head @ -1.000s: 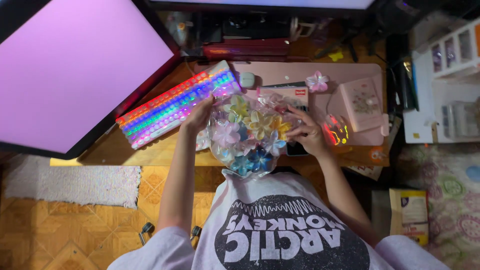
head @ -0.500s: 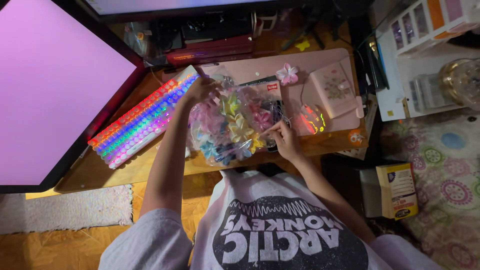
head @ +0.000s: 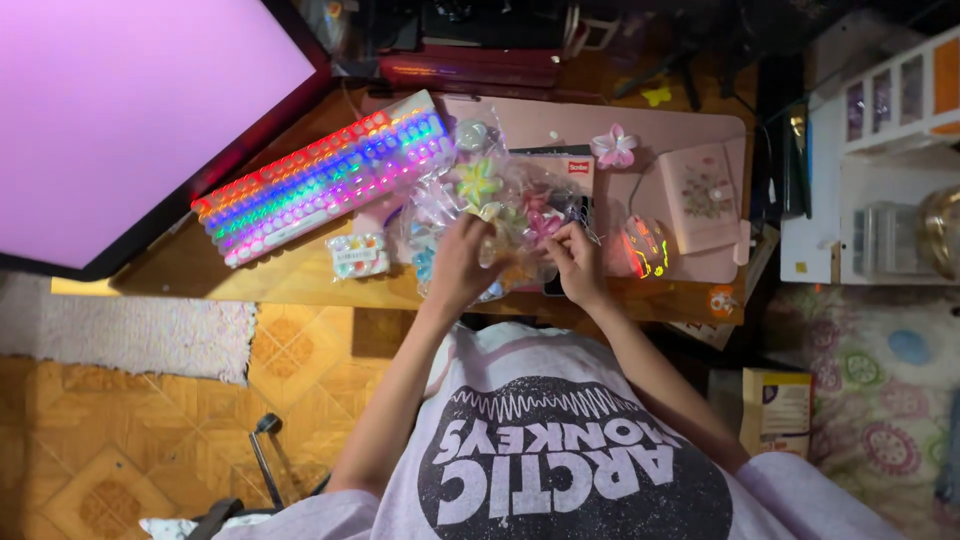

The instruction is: The person sits at a desk and repeatedly picks up, inspects, and places down small plastic flower decorations from a clear bag. They also briefly handle a pink notebook and a small white square item, but the main activity is sorting the flowers without completing a clear arrangement or cleanup.

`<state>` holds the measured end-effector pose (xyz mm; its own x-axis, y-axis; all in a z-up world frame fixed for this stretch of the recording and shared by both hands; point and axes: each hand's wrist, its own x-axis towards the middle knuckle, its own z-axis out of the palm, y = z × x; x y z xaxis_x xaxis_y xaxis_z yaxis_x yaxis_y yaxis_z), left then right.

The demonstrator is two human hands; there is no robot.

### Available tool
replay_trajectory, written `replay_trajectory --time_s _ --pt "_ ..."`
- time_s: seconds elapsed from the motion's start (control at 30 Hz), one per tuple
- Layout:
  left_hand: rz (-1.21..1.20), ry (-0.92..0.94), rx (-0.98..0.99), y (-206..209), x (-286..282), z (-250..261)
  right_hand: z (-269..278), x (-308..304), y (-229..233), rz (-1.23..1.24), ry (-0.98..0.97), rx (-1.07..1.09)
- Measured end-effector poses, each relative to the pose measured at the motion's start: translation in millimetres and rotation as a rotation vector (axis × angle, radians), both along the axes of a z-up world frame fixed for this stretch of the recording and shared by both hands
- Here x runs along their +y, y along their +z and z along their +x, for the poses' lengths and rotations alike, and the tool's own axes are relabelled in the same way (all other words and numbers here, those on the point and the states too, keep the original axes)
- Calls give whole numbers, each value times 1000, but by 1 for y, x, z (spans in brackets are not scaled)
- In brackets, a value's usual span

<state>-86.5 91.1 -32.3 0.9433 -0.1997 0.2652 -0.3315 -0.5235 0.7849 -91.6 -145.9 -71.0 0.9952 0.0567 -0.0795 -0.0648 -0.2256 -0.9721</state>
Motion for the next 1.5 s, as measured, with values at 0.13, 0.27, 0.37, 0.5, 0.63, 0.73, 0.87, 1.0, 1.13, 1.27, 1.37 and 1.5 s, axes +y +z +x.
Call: replay_trajectory --time_s 0.13,0.27,0.37,0.5,0.63,0.73,0.87,1.0,1.13,1.27,1.37,1.5 --pt "164 -6 -98 -10 -3 -7 9 -2 17 -92 98 -65" --pt "214 -11 -70 -15 0 -5 12 7 67 -163 266 -75" --pt "219 26 -34 -6 4 -7 16 18 82 -445 350 -241" --pt "203 127 2 8 9 -15 28 29 50 -928 465 -479" --pt "240 178 -26 20 5 -20 32 39 37 -1048 477 -434" --pt "283 148 61 13 1 -18 32 40 37 -995 532 -435" --pt "299 95 204 0 1 -13 38 28 10 -415 452 -265" --pt "282 95 175 -5 -3 -12 40 17 23 -411 306 -272" --pt "325 94 160 -25 -2 -10 32 22 24 -48 32 162" --pt "235 102 182 -22 6 -12 40 -1 -22 285 -255 325" --pt "223 110 173 -21 8 -13 35 4 -3 302 -279 326" --pt "179 95 173 -20 14 -16 49 -1 26 20 73 119"
